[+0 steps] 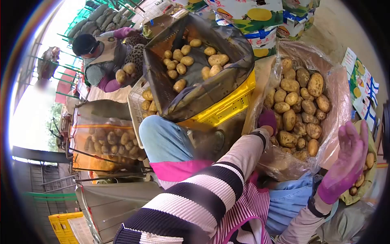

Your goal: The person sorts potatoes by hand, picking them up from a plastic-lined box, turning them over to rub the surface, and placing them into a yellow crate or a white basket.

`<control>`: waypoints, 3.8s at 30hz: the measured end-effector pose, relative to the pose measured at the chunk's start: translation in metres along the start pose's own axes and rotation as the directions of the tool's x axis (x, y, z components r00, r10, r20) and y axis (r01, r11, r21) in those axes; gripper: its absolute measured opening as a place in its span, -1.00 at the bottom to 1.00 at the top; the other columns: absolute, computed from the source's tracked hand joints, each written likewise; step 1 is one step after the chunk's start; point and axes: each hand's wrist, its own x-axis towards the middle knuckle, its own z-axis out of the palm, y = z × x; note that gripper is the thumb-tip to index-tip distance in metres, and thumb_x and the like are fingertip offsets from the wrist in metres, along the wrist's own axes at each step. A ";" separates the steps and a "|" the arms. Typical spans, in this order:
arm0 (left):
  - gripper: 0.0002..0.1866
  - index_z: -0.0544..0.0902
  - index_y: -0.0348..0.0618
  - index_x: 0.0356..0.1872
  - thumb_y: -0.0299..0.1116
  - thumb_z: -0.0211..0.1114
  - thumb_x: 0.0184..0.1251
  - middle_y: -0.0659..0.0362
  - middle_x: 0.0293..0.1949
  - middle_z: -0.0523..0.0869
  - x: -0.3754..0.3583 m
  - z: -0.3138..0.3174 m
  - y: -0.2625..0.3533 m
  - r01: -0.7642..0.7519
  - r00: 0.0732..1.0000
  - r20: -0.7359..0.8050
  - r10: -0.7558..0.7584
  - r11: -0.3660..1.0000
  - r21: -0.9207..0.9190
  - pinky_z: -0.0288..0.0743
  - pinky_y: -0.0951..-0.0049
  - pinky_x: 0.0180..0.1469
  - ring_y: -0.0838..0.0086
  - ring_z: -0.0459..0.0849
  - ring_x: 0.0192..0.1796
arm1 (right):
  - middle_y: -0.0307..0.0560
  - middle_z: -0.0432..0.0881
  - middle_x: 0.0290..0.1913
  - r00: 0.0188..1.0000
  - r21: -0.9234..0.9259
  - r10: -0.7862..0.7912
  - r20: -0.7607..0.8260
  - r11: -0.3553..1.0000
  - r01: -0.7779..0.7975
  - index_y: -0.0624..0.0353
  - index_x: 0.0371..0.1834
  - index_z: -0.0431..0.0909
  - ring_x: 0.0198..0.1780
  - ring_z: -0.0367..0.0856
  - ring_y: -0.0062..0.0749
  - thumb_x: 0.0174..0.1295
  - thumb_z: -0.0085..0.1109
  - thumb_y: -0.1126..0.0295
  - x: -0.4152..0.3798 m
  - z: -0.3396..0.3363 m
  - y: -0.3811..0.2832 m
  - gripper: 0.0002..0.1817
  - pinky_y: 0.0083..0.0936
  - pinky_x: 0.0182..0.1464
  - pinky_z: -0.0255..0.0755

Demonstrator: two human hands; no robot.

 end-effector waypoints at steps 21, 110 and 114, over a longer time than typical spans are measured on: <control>-0.07 0.21 -0.28 0.51 -0.23 0.55 0.20 0.06 0.41 0.41 -0.156 -0.212 -0.168 -0.258 0.815 -0.260 0.518 -0.077 -0.963 0.23 0.35 0.48 0.40 0.38 0.44 | 0.09 0.38 0.40 0.682 -0.221 0.135 0.719 0.974 0.040 0.28 0.48 0.20 0.32 0.49 -0.29 0.20 0.47 0.06 -0.079 0.120 0.058 -0.09 -0.42 0.28 0.46; -0.44 0.39 -0.36 0.37 -0.24 0.23 0.49 0.07 0.19 0.57 -0.077 -0.159 -0.072 -0.165 0.916 0.054 0.398 0.495 -0.853 0.50 0.40 0.27 0.35 0.61 0.21 | 0.03 0.73 0.01 0.990 0.298 0.134 0.043 0.944 -0.141 0.30 0.27 0.50 -0.12 0.72 -0.41 0.57 -0.12 0.19 -0.003 -0.012 0.012 -0.55 -0.60 -0.08 0.54; -0.38 0.35 -0.18 0.45 -0.29 0.23 0.39 -0.10 0.25 0.62 -0.021 -0.086 -0.013 -0.389 0.903 0.003 0.429 0.821 -0.419 0.46 0.24 0.31 0.16 0.60 0.27 | -0.03 0.74 -0.02 0.974 0.340 0.205 0.097 0.913 -0.226 0.27 0.25 0.52 -0.14 0.73 -0.48 0.56 -0.09 0.16 -0.002 -0.018 0.018 -0.56 -0.64 -0.11 0.57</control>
